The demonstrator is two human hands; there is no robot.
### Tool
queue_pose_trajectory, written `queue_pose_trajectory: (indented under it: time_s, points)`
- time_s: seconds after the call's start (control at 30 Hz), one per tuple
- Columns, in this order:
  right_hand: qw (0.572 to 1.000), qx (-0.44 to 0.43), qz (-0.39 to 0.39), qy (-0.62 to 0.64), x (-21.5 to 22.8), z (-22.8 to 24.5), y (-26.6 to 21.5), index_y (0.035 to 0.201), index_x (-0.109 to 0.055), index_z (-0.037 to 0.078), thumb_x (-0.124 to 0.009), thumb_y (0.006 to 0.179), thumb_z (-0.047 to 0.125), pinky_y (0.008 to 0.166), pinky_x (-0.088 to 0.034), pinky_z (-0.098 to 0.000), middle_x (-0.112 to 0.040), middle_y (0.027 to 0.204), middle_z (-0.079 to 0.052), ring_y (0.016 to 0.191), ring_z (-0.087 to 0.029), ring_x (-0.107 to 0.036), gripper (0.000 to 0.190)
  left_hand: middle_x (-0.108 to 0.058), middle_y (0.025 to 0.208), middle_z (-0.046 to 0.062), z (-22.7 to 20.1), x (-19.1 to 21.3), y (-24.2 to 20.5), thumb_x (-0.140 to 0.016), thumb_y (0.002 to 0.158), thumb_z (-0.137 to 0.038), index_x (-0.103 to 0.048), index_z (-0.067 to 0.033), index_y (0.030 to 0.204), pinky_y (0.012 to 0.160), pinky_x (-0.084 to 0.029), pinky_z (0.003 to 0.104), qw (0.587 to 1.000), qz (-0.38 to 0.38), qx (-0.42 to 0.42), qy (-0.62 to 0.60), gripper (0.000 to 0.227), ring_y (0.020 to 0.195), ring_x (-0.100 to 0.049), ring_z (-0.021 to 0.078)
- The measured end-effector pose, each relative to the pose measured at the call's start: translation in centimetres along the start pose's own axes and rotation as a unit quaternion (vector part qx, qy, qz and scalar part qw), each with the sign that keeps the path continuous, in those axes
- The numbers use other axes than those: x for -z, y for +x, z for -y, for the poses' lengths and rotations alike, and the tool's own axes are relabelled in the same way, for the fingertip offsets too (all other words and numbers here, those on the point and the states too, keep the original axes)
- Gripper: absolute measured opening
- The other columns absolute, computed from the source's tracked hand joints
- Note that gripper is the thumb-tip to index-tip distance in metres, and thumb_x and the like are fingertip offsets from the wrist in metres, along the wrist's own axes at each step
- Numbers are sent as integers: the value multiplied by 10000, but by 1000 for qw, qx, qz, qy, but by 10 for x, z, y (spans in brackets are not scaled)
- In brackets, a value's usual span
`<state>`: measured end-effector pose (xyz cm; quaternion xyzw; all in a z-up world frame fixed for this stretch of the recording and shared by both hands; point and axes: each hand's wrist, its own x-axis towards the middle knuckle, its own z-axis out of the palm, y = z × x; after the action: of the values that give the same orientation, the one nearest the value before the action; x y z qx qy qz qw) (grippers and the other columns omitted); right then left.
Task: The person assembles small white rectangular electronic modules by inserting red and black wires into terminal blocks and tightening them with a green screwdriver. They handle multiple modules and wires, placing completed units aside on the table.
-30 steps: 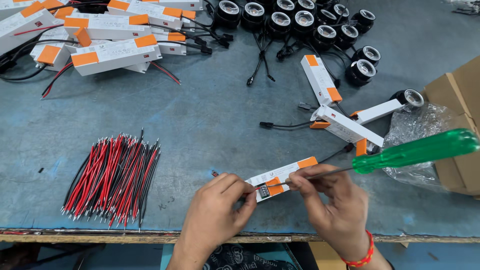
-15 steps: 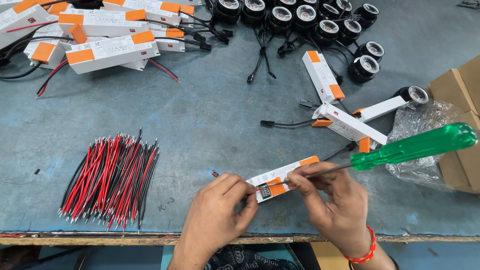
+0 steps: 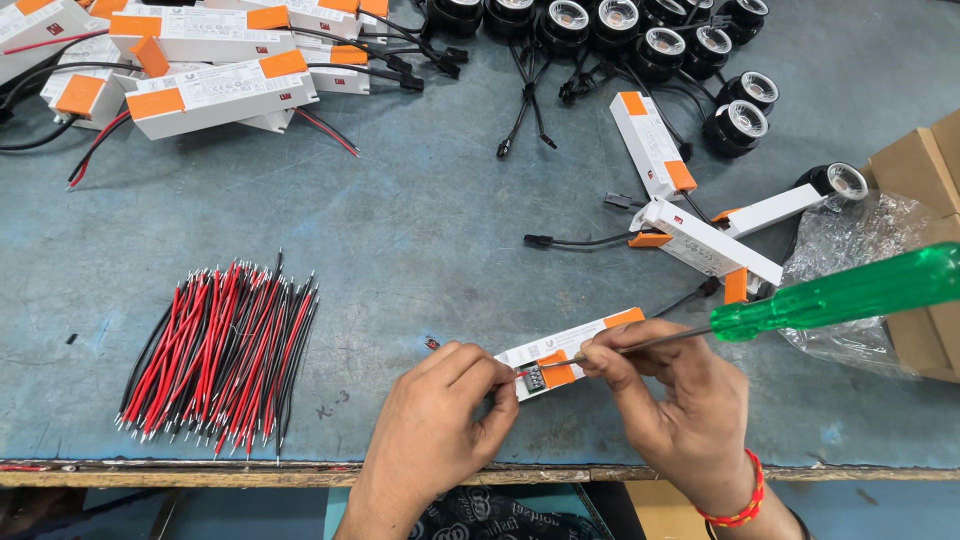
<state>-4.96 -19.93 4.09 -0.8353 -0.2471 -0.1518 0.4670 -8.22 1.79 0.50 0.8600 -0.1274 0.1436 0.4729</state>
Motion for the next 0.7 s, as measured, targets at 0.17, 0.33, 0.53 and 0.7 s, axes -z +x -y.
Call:
queue_pose_trajectory:
  time_s: [0.17, 0.33, 0.53, 0.7]
  points:
    - [1000, 7, 5, 14, 1, 0, 0, 1060, -546, -55, -695, 947, 7, 788, -679, -271, -758, 990, -123, 884, -159, -796, 197, -674, 797, 50, 0, 0, 0, -780, 793, -101, -686, -43, 824, 623, -544, 353, 1000, -8, -7, -1, 115, 719, -666, 229]
    - [1000, 6, 8, 16, 0, 1, 0, 1056, -562, -58, -698, 942, -5, 791, -677, -275, -759, 979, -125, 884, -163, -795, 186, -673, 799, 52, 1, -1, 0, -779, 794, -97, -680, -43, 826, 628, -545, 356, 1000, -10, -9, -5, 117, 725, -666, 239]
    - [999, 38, 26, 10, -1, 4, 2, 1057, -571, -61, -718, 922, -23, 774, -650, -276, -739, 936, -117, 859, -160, -798, 204, -667, 798, 57, 2, -1, -1, -776, 796, -92, -670, -43, 824, 639, -543, 368, 1000, -10, -21, -4, 120, 735, -665, 256]
    - [998, 35, 44, -5, -3, 8, 8, 999, -600, -52, -742, 895, -30, 729, -633, -267, -744, 909, -109, 823, -156, -812, 178, -678, 844, 63, 1, -1, 0, -759, 817, -92, -663, -44, 851, 656, -547, 378, 999, -19, -36, -5, 112, 771, -673, 273]
